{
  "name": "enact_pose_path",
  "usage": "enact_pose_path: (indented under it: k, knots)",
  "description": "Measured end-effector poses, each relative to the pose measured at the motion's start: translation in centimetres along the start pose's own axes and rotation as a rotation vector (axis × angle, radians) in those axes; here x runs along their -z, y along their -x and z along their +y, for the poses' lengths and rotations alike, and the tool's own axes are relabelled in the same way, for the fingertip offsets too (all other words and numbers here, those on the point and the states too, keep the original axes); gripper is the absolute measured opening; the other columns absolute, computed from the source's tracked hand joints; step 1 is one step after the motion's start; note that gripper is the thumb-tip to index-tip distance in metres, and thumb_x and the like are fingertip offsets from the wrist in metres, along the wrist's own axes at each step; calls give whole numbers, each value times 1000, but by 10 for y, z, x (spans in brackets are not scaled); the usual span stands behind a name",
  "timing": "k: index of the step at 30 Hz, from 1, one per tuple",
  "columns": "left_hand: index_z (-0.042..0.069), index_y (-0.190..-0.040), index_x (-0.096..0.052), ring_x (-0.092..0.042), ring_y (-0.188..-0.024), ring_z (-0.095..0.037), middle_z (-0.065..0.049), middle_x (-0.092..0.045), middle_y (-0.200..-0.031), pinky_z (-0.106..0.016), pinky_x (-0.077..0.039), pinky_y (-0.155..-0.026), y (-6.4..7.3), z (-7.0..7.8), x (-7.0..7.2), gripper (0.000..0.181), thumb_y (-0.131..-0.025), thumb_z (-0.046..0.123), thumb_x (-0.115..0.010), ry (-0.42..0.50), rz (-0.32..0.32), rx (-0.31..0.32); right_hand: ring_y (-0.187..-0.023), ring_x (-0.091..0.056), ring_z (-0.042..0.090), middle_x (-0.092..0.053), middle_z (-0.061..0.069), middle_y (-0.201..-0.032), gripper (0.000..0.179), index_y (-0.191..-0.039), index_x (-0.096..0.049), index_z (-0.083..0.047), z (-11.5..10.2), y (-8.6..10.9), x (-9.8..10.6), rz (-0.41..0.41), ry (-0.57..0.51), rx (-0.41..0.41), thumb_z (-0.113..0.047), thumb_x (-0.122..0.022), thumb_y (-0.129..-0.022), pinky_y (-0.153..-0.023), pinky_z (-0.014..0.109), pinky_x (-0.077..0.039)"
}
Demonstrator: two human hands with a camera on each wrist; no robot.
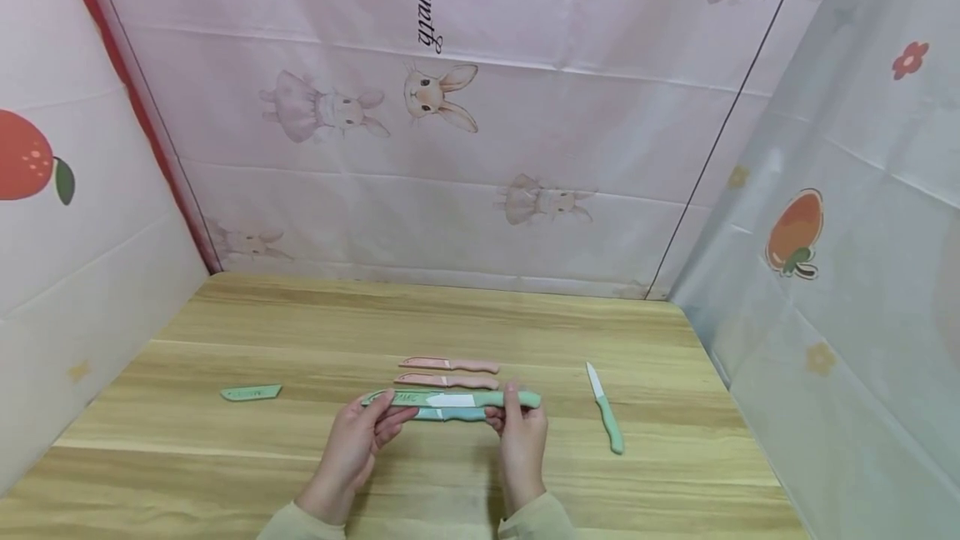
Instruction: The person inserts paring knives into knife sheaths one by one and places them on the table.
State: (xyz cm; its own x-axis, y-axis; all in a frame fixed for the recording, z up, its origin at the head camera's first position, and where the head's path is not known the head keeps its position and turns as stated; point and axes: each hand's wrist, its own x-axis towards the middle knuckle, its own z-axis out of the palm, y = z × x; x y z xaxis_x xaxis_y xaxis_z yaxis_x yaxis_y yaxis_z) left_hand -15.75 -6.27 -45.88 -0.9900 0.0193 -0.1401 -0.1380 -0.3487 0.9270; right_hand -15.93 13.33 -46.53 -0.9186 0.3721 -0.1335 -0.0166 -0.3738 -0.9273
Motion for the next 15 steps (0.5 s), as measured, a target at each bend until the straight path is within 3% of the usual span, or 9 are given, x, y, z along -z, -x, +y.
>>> enact_pose_path:
  k: [15]
  knots:
    - [-12, -110, -51, -69, -75, -15, -13, -70, -84, -15, -54, -59, 4, -7, -3, 30, -96, 15, -52, 56, 12, -5, -62, -57, 7, -58, 1, -74, 18, -97, -47, 2, 3, 3, -4, -47, 77, -25, -16, -45, -99, -55, 16, -50]
